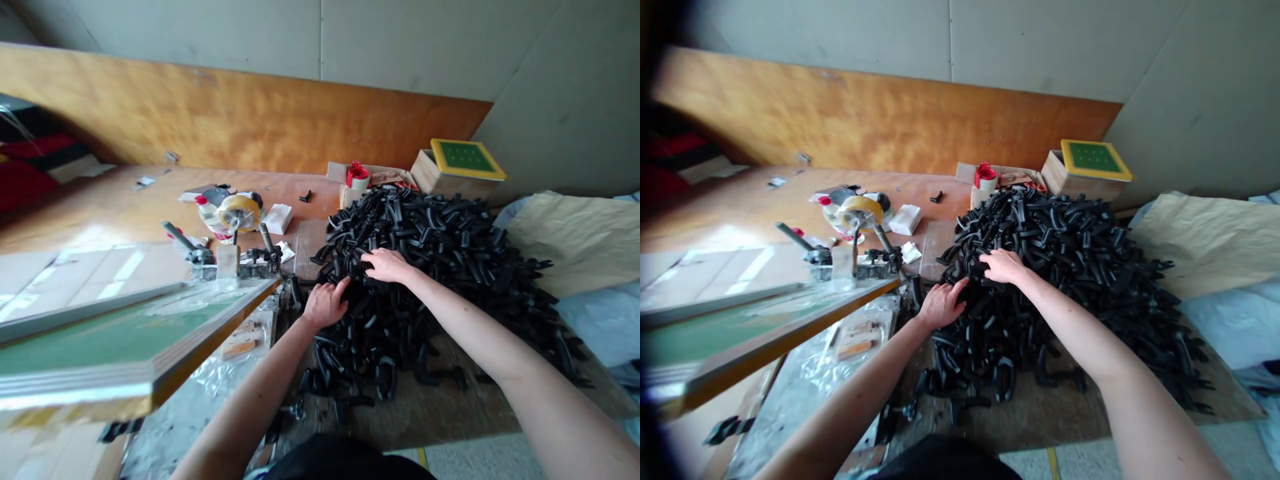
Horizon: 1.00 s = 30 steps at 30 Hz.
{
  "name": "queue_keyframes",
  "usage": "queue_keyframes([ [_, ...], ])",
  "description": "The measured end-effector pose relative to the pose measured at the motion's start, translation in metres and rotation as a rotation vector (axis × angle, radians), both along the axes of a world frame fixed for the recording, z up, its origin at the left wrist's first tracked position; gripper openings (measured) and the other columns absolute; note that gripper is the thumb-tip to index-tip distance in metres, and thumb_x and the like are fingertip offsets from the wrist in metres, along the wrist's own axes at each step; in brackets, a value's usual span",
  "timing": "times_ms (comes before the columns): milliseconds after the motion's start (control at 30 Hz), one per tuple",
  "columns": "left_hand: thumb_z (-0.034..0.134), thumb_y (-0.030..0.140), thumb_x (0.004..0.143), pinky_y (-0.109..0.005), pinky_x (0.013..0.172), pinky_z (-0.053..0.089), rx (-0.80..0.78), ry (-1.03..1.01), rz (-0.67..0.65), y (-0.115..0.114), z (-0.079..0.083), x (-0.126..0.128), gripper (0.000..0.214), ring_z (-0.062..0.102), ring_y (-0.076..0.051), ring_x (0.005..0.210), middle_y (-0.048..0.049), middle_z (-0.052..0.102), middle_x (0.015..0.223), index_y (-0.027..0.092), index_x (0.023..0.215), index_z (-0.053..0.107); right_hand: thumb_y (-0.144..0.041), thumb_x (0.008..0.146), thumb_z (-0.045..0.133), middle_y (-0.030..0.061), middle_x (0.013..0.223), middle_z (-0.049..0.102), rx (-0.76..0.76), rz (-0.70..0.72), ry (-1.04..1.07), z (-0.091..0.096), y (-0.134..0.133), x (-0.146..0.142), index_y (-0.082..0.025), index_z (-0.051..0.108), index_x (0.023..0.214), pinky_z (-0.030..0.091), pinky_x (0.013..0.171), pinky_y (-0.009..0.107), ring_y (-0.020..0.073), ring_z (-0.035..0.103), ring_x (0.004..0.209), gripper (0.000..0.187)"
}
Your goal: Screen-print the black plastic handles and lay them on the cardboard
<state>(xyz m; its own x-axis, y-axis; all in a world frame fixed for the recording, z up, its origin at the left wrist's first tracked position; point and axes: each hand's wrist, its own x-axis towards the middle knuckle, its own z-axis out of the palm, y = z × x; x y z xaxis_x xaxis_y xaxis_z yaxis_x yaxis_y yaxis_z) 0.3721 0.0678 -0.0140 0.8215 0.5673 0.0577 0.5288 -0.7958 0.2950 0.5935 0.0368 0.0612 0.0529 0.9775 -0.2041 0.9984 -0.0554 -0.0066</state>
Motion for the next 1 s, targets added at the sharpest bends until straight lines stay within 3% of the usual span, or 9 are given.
queue_keyframes([
  [133,0.053,0.026,0.086,-0.046,0.104,0.038,0.030,0.014,-0.174,-0.031,0.009,-0.009,0.057,0.059,-0.027,0.113,-0.0070,0.056,0.138,0.042,0.140,0.048,-0.034,0.088,0.056,0.0071,0.129,0.061,0.012,-0.136,0.081,-0.003,-0.040,-0.003,-0.035,0.053,0.137,0.043,0.095,0.036,0.0272,0.055,0.119,0.049],
  [267,0.053,0.024,0.088,-0.052,0.111,0.032,0.018,0.015,-0.182,-0.047,0.014,-0.025,0.048,0.056,-0.029,0.122,-0.0058,0.050,0.147,0.037,0.134,0.057,-0.029,0.094,0.045,0.0045,0.117,0.069,0.178,-0.287,0.267,0.001,-0.062,-0.003,-0.031,0.057,0.136,0.043,0.096,0.032,0.0223,0.061,0.108,0.043],
  [400,0.048,0.024,0.091,-0.047,0.113,0.036,-0.047,-0.097,-0.170,-0.060,0.022,-0.073,0.042,0.053,-0.025,0.128,-0.0056,0.052,0.145,0.030,0.130,0.060,-0.031,0.092,0.045,0.0028,0.115,0.070,0.500,-0.375,0.537,0.001,-0.089,-0.013,-0.029,0.049,0.143,0.046,0.095,0.034,0.0205,0.064,0.099,0.051],
  [500,0.045,0.025,0.093,-0.041,0.110,0.041,-0.132,-0.183,-0.114,-0.068,0.025,-0.134,0.037,0.056,-0.021,0.125,-0.0070,0.057,0.140,0.025,0.124,0.064,-0.039,0.080,0.062,0.0008,0.102,0.071,0.662,-0.501,0.823,-0.009,-0.114,-0.035,-0.030,0.022,0.154,0.050,0.089,0.036,0.0194,0.067,0.088,0.085],
  [567,0.044,0.029,0.094,-0.039,0.106,0.046,-0.189,-0.221,-0.004,-0.072,0.022,-0.185,0.035,0.060,-0.021,0.120,-0.0074,0.060,0.137,0.025,0.120,0.067,-0.042,0.070,0.071,0.0003,0.093,0.071,0.706,-0.585,1.024,-0.022,-0.127,-0.058,-0.026,0.023,0.154,0.052,0.088,0.038,0.0201,0.067,0.086,0.098],
  [700,0.045,0.037,0.093,-0.038,0.100,0.051,-0.282,-0.232,0.234,-0.071,0.005,-0.302,0.032,0.066,-0.022,0.112,-0.0054,0.067,0.127,0.028,0.109,0.072,-0.046,0.063,0.077,0.0047,0.092,0.072,0.618,-0.712,1.241,-0.051,-0.133,-0.128,-0.020,0.067,0.110,0.050,0.091,0.038,0.0239,0.067,0.093,0.054],
  [767,0.047,0.041,0.091,-0.038,0.098,0.052,-0.326,-0.238,0.322,-0.068,-0.004,-0.362,0.031,0.068,-0.022,0.108,-0.0041,0.070,0.123,0.029,0.103,0.073,-0.049,0.063,0.077,0.0052,0.090,0.072,0.553,-0.742,1.271,-0.063,-0.124,-0.175,-0.021,0.070,0.090,0.050,0.088,0.037,0.0248,0.067,0.093,0.039],
  [867,0.051,0.047,0.086,-0.038,0.095,0.054,-0.401,-0.258,0.430,-0.061,-0.015,-0.445,0.031,0.069,-0.025,0.106,-0.0030,0.073,0.116,0.030,0.098,0.074,-0.050,0.060,0.079,0.0028,0.084,0.071,0.463,-0.741,1.419,-0.077,-0.095,-0.253,-0.021,0.068,0.082,0.052,0.077,0.034,0.0230,0.067,0.085,0.037],
  [1000,0.052,0.055,0.082,-0.037,0.088,0.057,-0.515,-0.272,0.593,-0.045,-0.028,-0.525,0.035,0.071,-0.026,0.099,-0.0006,0.076,0.107,0.032,0.098,0.074,-0.044,0.055,0.083,0.0006,0.077,0.067,0.393,-0.690,1.666,-0.089,-0.045,-0.344,-0.020,0.065,0.078,0.053,0.078,0.032,0.0189,0.066,0.078,0.038],
])
